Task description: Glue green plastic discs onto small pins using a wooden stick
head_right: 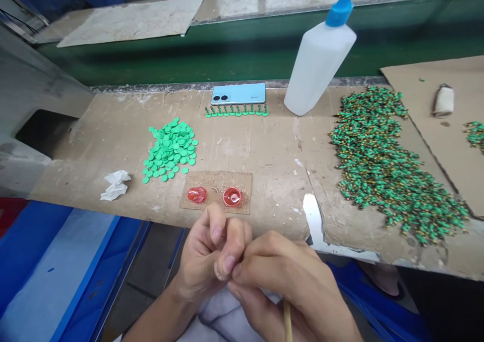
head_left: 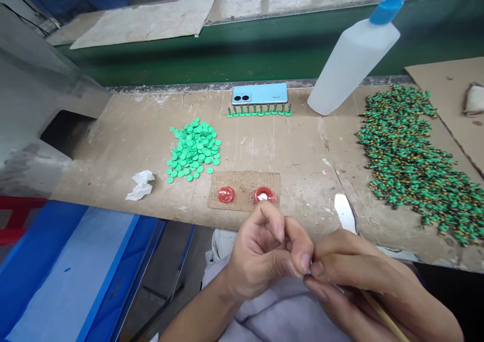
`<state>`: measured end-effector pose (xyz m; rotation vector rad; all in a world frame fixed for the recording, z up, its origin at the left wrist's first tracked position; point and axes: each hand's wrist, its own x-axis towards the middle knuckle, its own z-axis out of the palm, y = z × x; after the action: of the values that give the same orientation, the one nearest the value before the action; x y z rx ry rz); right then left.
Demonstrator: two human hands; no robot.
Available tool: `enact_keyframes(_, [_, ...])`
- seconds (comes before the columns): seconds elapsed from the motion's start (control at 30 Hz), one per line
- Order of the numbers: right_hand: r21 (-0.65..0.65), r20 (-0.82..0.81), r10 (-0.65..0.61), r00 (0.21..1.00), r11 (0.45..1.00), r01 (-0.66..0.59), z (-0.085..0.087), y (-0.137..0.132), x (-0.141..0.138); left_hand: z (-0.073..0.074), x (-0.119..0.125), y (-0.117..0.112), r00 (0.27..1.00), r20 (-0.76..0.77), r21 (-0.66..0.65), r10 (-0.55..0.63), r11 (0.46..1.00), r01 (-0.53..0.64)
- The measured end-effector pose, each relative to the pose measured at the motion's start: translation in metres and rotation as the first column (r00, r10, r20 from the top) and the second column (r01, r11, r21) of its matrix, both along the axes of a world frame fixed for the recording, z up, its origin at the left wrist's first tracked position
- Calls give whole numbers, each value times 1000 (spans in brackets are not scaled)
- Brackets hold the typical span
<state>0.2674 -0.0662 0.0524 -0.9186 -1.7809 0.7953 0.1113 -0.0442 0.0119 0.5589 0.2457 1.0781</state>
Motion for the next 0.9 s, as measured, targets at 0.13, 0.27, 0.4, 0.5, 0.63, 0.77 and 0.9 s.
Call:
enact_keyframes(0.13, [-24,-26,-55,998,998,54,-4,-6,-5,0,-4,1,998,-70,-2,2,1000,-2])
enact_keyframes(0.27, [-94,-71,-247,966,966,240,-13,-16,-3,0,-14,7,997,-74,20,31,999,-30])
enact_keyframes(0.4, [-111,-48,-355,934,931,348,-25,-17,9,1,-24,13,998,-13,7,60,998,-60])
enact_keyframes(0.5, [-175,95,-424,901,883,435,-31,-12,14,2,-29,15,998,-7,-57,57,997,-58])
enact_keyframes(0.63, [-268,147,-438,887,845,462,-34,-6,12,1,-31,10,999,-25,-177,39,983,-43])
enact_keyframes(0.77, [-333,122,-396,910,848,413,-36,-4,7,-3,-27,3,1000,14,-304,5,953,-1])
enact_keyframes(0.9, [-304,109,-388,915,864,402,-38,-8,5,-6,-21,-3,997,69,-395,-30,917,55])
